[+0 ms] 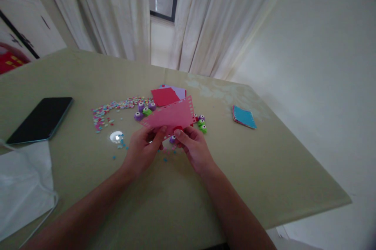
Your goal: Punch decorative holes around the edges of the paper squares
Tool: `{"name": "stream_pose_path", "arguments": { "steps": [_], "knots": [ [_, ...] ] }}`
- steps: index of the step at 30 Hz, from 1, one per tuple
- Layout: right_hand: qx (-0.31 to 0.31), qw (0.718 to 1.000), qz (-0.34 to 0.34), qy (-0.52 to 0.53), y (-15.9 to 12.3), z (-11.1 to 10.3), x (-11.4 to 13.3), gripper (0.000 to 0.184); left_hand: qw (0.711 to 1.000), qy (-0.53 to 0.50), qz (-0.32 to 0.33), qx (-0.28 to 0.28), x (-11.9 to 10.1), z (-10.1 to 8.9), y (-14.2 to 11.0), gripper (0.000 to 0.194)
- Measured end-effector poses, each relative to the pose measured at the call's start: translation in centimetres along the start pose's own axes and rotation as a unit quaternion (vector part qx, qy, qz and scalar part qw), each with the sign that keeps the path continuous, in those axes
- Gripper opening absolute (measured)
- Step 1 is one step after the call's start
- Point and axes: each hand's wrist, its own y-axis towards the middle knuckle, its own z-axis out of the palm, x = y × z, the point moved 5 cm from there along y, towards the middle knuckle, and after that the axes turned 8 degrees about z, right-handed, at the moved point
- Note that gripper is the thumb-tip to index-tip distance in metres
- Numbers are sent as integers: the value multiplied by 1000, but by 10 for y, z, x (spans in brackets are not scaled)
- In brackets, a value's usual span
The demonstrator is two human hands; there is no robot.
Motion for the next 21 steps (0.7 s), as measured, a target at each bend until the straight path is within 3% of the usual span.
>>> {"name": "stream_pose_path", "arguments": {
  "steps": [21],
  "knots": [
    [-22, 999, 26, 27, 0, 0, 4, 41, 999, -17, -5, 33, 9, 0, 2, 27]
  ]
}}
